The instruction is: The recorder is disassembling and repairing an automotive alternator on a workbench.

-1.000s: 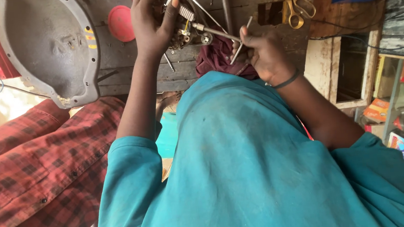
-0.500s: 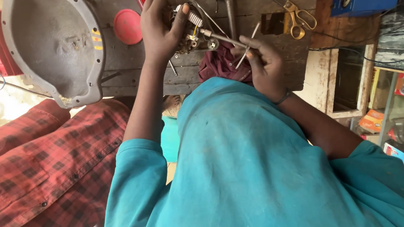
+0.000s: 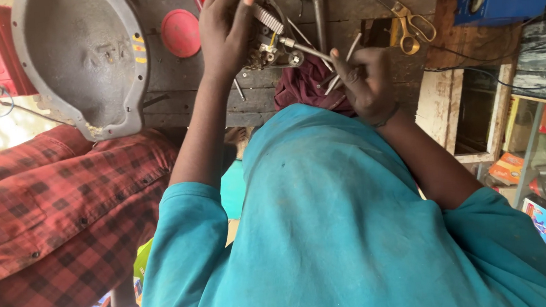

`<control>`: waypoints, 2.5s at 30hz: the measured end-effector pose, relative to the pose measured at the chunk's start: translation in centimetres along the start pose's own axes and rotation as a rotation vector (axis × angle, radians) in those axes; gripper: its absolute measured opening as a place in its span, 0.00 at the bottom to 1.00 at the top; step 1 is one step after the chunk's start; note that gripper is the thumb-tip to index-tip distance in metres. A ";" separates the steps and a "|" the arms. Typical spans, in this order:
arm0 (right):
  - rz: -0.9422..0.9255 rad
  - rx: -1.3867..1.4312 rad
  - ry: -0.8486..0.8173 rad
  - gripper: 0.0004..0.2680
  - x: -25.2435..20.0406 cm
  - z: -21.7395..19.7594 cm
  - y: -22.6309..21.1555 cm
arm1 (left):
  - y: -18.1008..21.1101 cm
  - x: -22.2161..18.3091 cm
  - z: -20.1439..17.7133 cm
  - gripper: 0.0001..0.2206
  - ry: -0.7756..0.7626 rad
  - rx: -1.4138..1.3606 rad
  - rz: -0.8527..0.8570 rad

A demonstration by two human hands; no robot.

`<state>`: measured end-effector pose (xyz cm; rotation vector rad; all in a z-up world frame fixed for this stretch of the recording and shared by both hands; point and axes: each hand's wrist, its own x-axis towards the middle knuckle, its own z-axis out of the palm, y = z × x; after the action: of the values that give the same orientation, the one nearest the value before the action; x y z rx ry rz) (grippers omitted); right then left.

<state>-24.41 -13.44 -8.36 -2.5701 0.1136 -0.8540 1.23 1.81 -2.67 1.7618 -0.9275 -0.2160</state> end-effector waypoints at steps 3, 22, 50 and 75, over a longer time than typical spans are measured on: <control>-0.104 -0.099 0.096 0.14 2.7 -1.8 -0.8 | 0.8 -0.3 0.6 0.12 0.007 0.051 -0.032; -0.083 0.096 0.197 0.08 2.2 0.3 0.7 | -2.8 -3.4 1.5 0.13 0.193 0.080 -0.013; -0.182 0.057 -0.135 0.18 4.1 0.1 -4.3 | -1.8 -0.9 -0.4 0.28 -0.054 -0.313 -0.008; 0.490 0.132 -0.624 0.24 -3.3 2.0 1.3 | -0.3 3.5 -2.8 0.36 -0.308 -0.497 -0.334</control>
<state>-25.82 -13.18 -12.14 -2.3987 0.4522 0.1204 5.27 1.53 -0.82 1.4234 -0.7052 -0.8784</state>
